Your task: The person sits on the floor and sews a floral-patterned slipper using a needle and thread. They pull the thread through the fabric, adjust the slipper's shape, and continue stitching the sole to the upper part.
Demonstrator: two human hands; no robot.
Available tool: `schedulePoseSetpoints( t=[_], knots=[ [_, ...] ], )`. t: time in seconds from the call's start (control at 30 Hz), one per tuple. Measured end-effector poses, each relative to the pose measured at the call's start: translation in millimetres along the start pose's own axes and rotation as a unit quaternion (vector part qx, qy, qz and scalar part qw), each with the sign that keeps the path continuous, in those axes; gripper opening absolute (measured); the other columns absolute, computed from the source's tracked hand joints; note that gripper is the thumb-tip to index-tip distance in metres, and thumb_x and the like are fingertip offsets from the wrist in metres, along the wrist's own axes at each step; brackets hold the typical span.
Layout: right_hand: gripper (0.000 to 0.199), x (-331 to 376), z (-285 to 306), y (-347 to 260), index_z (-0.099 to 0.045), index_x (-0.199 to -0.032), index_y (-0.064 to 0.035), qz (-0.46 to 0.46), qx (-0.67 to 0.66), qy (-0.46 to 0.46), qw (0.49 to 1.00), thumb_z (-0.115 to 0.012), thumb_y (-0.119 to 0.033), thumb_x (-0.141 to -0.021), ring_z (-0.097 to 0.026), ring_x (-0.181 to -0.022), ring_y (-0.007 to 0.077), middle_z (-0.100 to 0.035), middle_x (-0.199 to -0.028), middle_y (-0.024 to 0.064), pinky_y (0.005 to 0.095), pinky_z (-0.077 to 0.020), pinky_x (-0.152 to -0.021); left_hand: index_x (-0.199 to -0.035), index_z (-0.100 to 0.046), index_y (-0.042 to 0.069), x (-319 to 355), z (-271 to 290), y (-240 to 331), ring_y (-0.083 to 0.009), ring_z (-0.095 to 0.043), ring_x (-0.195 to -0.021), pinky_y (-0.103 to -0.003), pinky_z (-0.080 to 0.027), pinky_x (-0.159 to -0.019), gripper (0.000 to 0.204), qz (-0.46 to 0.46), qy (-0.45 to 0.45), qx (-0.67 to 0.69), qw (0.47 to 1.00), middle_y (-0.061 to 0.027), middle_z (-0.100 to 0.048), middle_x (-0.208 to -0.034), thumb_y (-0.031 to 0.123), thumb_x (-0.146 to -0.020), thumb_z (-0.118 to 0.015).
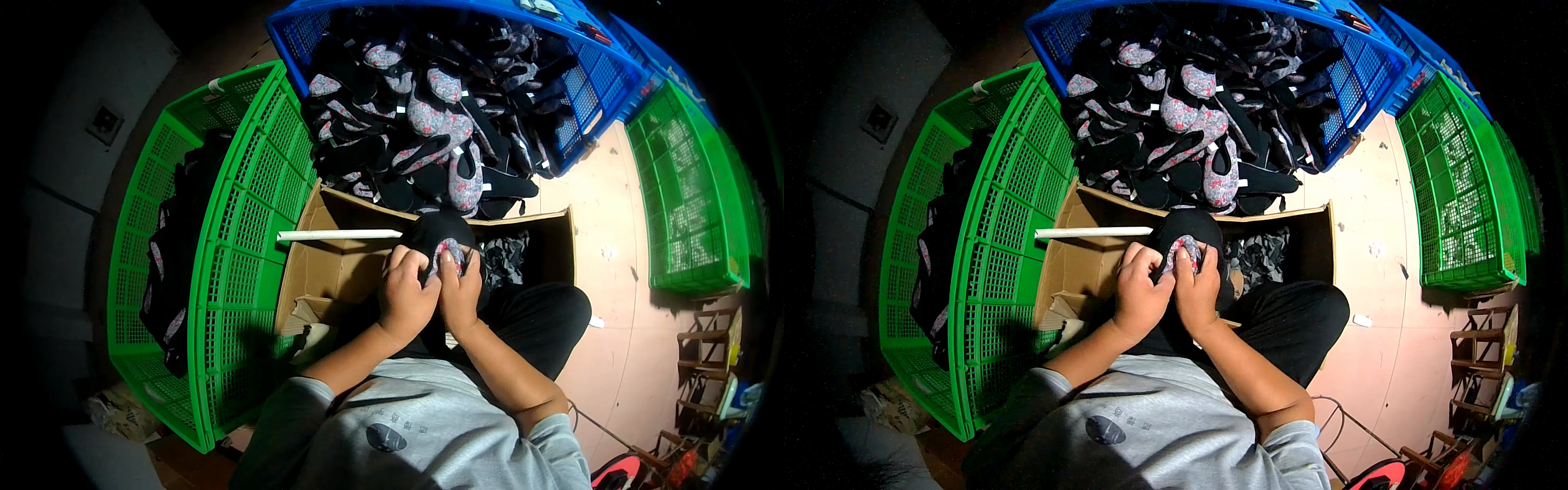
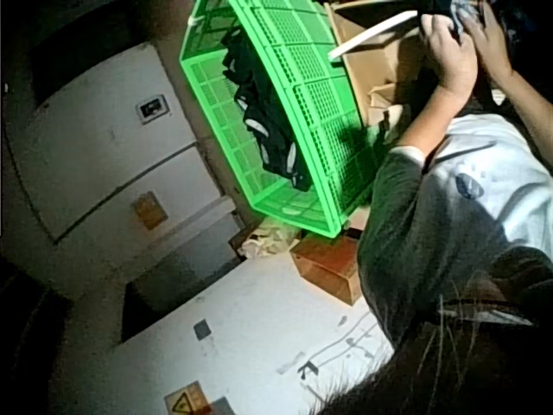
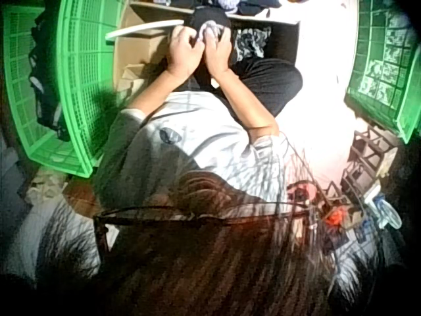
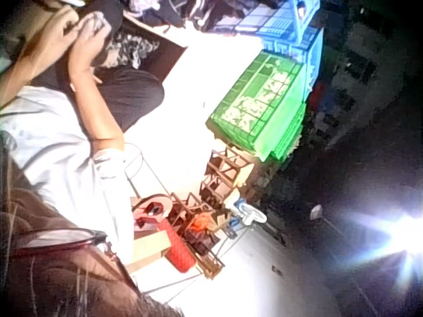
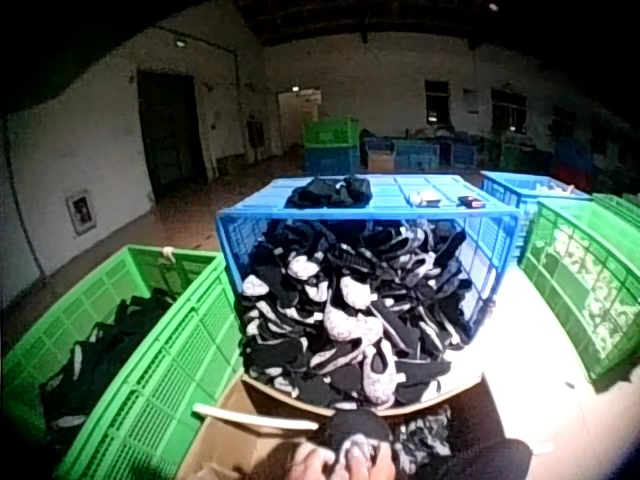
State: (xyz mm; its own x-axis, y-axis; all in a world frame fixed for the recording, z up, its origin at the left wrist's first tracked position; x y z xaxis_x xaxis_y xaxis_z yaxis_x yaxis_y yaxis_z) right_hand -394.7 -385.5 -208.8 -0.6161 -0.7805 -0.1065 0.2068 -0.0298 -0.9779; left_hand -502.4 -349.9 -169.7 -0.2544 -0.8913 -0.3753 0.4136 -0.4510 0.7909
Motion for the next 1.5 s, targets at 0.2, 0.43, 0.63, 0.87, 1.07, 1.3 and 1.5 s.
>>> schedulePoseSetpoints(
  t=[0.2,0.43,0.63,0.87,1.07,1.3,1.5],
  knots=[
    [0.030,10.4,11.1,-7.7,-0.052,-0.120,0.0034,-0.153,-0.199,-0.080,0.965,-0.050,-0.019,-0.100,-0.058,-0.090,0.0133,-0.063,-0.101,0.0097,0.0284,-0.0474,-0.077,-0.075,-0.051,0.004,-18.9,23.1,7.4,-0.0351,-0.050,-0.080,-0.045,-0.041,-0.072,0.017,-0.147,0.028,-0.163,0.975,-0.0122,-0.050,-0.081,-0.003,-0.063,-0.060],
    [0.023,-5.2,63.6,-38.7,-0.057,-0.112,0.0019,-0.164,-0.269,-0.120,0.941,-0.060,-0.012,-0.095,-0.068,-0.077,0.0150,-0.068,-0.096,0.0122,0.0200,-0.0466,-0.055,-0.081,-0.055,0.003,-22.1,29.4,-7.0,-0.0344,-0.052,-0.083,-0.044,-0.044,-0.075,0.023,-0.207,0.030,-0.181,0.961,-0.0132,-0.052,-0.086,-0.006,-0.062,-0.062],
    [0.041,-10.7,57.1,4.9,-0.057,-0.108,-0.0010,-0.002,0.069,-0.135,0.988,-0.079,-0.014,-0.076,-0.062,-0.088,0.0203,-0.064,-0.092,0.0123,0.0301,-0.0480,-0.081,-0.087,-0.058,0.001,-20.3,22.2,-7.5,-0.0348,-0.055,-0.085,-0.044,-0.046,-0.077,0.026,-0.252,0.006,-0.151,0.956,-0.0137,-0.057,-0.091,-0.006,-0.063,-0.062],
    [0.024,-0.6,38.7,27.5,-0.053,-0.096,-0.0008,-0.039,-0.036,-0.080,0.995,-0.068,0.003,-0.078,-0.053,-0.075,0.0119,-0.056,-0.081,0.0049,0.0285,-0.0448,-0.069,-0.106,-0.067,0.006,-8.6,40.4,17.3,-0.0352,-0.055,-0.097,-0.042,-0.047,-0.087,0.036,-0.221,-0.122,-0.105,0.962,-0.0156,-0.059,-0.104,0.002,-0.071,-0.066],
    [0.021,-3.7,23.8,14.6,-0.049,-0.096,-0.0002,-0.032,-0.027,-0.132,0.990,-0.064,0.000,-0.082,-0.052,-0.077,0.0124,-0.055,-0.082,0.0055,0.0275,-0.0439,-0.071,-0.110,-0.070,0.012,6.9,51.1,15.3,-0.0373,-0.053,-0.107,-0.045,-0.045,-0.092,0.038,-0.209,-0.136,-0.139,0.958,-0.0192,-0.056,-0.117,0.017,-0.073,-0.076],
    [0.023,-10.8,19.7,16.4,-0.049,-0.097,0.0000,-0.068,-0.062,-0.151,0.984,-0.064,0.002,-0.080,-0.052,-0.080,0.0119,-0.056,-0.085,0.0081,0.0278,-0.0445,-0.072,-0.111,-0.069,0.011,-0.1,25.5,-12.4,-0.0387,-0.050,-0.116,-0.045,-0.043,-0.097,0.039,-0.222,-0.128,-0.166,0.952,-0.0212,-0.052,-0.127,0.012,-0.072,-0.076],
    [0.025,-12.4,25.6,13.2,-0.048,-0.099,0.0002,-0.091,-0.012,-0.171,0.981,-0.064,0.003,-0.080,-0.051,-0.082,0.0128,-0.056,-0.088,0.0070,0.0275,-0.0443,-0.076,-0.110,-0.069,0.009,-26.6,2.4,-24.9,-0.0398,-0.051,-0.113,-0.045,-0.044,-0.096,0.038,-0.251,-0.113,-0.149,0.950,-0.0210,-0.054,-0.125,0.008,-0.072,-0.075]
  ],
)
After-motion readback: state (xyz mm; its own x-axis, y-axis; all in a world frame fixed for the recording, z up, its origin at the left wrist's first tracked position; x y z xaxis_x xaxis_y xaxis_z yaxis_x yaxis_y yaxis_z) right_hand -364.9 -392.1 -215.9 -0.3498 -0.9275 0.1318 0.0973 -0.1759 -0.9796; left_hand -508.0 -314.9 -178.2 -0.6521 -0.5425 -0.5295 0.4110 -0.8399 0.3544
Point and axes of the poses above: each hand's wrist, its own x-axis away from the middle knuckle, its own z-axis out of the back of the hand, y = z × x, the point moved 3 cm from there along -x, towards the middle knuckle
